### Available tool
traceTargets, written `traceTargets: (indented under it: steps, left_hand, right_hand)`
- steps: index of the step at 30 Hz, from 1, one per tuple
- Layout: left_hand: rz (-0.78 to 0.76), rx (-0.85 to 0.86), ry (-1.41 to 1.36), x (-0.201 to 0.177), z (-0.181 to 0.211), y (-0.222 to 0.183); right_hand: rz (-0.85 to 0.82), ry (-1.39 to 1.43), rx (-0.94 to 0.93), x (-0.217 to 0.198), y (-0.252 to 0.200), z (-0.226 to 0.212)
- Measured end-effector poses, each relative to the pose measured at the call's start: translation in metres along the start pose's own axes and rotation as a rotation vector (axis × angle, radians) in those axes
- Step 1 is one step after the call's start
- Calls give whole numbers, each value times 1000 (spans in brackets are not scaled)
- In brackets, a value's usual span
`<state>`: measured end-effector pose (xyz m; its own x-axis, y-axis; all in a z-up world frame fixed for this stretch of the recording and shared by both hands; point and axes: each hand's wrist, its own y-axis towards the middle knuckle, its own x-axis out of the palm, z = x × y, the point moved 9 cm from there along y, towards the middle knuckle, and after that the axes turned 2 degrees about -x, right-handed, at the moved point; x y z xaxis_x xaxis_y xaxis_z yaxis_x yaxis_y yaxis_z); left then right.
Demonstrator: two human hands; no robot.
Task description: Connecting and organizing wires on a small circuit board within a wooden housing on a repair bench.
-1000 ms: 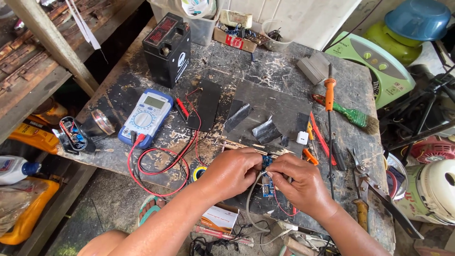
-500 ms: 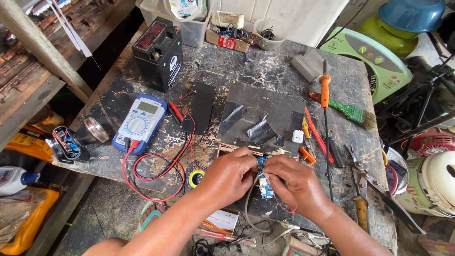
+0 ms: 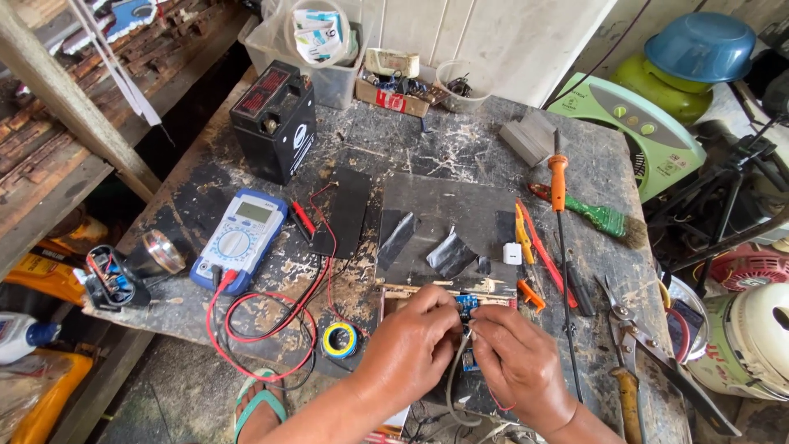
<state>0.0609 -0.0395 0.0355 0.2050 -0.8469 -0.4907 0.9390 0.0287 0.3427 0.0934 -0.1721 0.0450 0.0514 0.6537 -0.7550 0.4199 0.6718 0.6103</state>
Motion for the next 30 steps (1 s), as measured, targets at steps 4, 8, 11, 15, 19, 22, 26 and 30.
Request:
traceTargets:
  steps: [4, 8, 11, 15, 19, 22, 26, 30]
  left_hand:
    - [-43, -52, 51, 13, -7, -2]
    - [12, -20, 52, 9, -2, 1]
    - [30, -15, 51, 10, -2, -1]
    - [12, -1, 48, 9, -1, 1]
    - [-113, -85, 52, 23, -16, 0]
    - [-49, -33, 51, 19, -12, 1]
    - [-125, -133, 22, 27, -23, 1]
    - [-62, -83, 47, 21, -18, 2]
  right_hand:
    - [-21, 22, 52, 10, -18, 16]
    - [-18, 37, 57, 13, -25, 18]
    - [14, 47, 28, 5, -16, 7]
    - [-10, 57, 37, 6, -19, 10]
    - [-16, 75, 59, 10, -26, 15]
    - [-67, 73, 94, 17, -37, 24]
    - [-38, 104, 66, 5, -15, 11]
    - [-31, 117, 120, 1, -9, 7]
